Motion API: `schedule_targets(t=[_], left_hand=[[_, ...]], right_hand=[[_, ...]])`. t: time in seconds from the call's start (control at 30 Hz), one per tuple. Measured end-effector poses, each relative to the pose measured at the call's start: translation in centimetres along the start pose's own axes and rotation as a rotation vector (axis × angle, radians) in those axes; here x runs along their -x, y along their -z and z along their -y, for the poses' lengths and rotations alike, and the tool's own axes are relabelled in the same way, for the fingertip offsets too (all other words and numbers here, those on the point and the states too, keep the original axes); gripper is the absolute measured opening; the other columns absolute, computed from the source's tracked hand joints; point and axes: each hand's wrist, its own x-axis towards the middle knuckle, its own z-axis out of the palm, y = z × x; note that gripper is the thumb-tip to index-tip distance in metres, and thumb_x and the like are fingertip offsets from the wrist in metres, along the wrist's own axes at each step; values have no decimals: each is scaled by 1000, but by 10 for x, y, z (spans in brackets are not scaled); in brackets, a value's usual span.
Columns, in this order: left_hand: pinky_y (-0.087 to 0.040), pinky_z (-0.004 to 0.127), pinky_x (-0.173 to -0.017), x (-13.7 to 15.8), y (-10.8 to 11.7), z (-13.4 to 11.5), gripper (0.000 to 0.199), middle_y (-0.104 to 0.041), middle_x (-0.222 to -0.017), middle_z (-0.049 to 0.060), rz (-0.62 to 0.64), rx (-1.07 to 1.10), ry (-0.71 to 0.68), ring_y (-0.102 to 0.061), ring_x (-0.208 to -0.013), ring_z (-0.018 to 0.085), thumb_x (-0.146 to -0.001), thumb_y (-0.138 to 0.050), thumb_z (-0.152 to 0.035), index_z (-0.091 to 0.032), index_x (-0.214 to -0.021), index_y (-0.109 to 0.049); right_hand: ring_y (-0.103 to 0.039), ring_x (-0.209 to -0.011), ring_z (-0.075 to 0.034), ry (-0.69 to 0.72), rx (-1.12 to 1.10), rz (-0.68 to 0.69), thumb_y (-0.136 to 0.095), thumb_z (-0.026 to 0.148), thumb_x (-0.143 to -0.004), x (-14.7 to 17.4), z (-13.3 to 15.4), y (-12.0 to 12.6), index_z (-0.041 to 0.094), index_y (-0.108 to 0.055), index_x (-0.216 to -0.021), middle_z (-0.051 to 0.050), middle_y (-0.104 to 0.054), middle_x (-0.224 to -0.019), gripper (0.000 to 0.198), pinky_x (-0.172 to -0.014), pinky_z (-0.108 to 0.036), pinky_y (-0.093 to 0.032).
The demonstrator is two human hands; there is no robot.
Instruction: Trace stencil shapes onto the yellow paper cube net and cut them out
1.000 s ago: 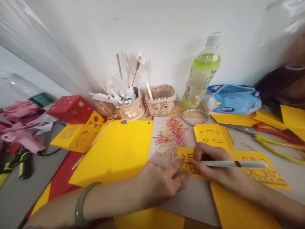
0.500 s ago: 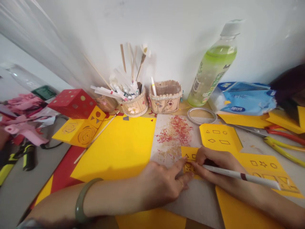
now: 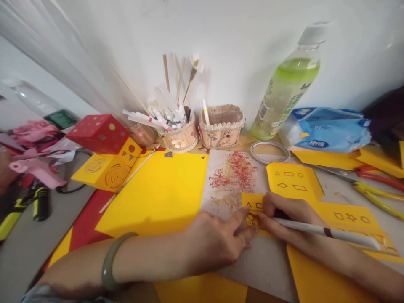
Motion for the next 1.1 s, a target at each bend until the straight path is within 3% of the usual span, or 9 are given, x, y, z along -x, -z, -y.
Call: schedule_targets(t=[0.2,0.4,0.57,0.87,1.1], left_hand=[[-47,24,-34,0,0,0,31,-58,-129,12,-17,7,-11,-61,-44,10,-98,-42,-34,-24,-120,-61],[-46,24,-35,0,1,1,31,-55,-131,13,10,18,-21,-61,-45,9,-98,-40,-34,-22,-118,-61],[-46,24,-34,1,1,1,31,-56,-131,12,18,26,-3,-62,-46,10,-98,-41,-35,-24,-119,-60],[-46,24,-35,1,-1,1,31,-55,-131,13,33,19,-20,-62,-46,10,-98,-41,-35,-23,-121,-60],[-47,23,-36,2,-2,1,33,-56,-131,13,30,0,-22,-61,-45,9,-98,-41,-36,-24,-123,-58]], right_hand=[[-35,-46,-8,-11,-19,13,-50,26,-84,0,-2,1,22,-37,-62,6,-41,-52,26,-41,-20,-28],[-36,-46,-9,-62,-119,-118,-56,40,-84,-2,-1,0,22,-40,-59,5,-41,-52,34,-39,-21,-28],[-33,-46,-8,-98,-190,-56,-60,41,-82,1,2,-4,23,-41,-64,7,-40,-52,33,-40,-21,-26],[-34,-47,-8,-93,-151,-83,-56,45,-86,2,7,-6,21,-45,-61,5,-42,-51,36,-42,-22,-27],[-36,-48,-8,-60,-157,21,-53,35,-86,0,2,-4,21,-43,-62,5,-44,-54,29,-43,-22,-28]])
